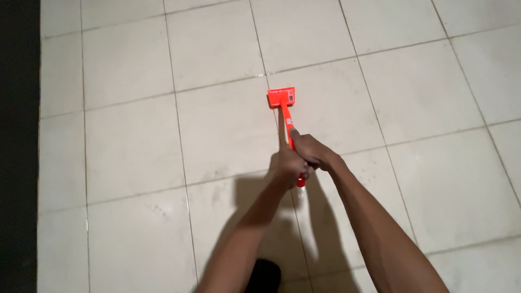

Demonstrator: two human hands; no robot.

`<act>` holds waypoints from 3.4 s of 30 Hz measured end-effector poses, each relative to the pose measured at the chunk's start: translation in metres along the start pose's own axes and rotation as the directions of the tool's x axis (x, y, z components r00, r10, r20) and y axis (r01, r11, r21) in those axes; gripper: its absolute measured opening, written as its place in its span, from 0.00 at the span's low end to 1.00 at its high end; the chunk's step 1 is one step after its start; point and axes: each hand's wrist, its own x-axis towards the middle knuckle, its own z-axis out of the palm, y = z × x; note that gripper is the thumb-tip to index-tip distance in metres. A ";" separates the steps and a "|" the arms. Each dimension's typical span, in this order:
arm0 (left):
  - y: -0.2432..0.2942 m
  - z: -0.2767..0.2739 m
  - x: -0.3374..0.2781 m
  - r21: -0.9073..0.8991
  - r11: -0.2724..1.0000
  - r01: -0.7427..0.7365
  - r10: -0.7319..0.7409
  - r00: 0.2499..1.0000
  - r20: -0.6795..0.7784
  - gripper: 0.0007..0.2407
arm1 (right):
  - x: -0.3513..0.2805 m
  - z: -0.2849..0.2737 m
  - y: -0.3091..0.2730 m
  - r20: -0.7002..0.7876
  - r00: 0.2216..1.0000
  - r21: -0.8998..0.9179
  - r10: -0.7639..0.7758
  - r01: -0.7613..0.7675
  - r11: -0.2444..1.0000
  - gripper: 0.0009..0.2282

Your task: The person uses a red squeegee mop to push water across a tiled bathroom floor. They repeatedly move the mop back and forth, directing water toward a drain and around a toilet base.

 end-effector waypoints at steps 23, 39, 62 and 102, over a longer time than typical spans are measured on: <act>0.001 0.169 0.110 0.171 0.985 0.038 -0.083 0.961 0.265 0.08 | -0.010 -0.179 0.058 -0.232 0.950 0.200 0.210 -0.164 0.966 0.31; 0.020 0.129 0.142 0.197 0.980 0.005 -0.025 0.995 0.098 0.01 | 0.031 -0.160 0.014 -0.153 0.981 0.186 0.121 -0.091 0.978 0.32; -0.052 0.135 0.089 0.182 0.983 0.038 -0.079 0.972 0.221 0.04 | -0.015 -0.118 0.086 -0.215 0.970 0.173 0.114 -0.077 0.982 0.34; -0.060 0.162 -0.100 0.548 0.835 0.055 -0.207 0.953 0.220 0.05 | -0.140 -0.068 0.177 -0.216 0.950 0.292 0.227 -0.159 0.943 0.33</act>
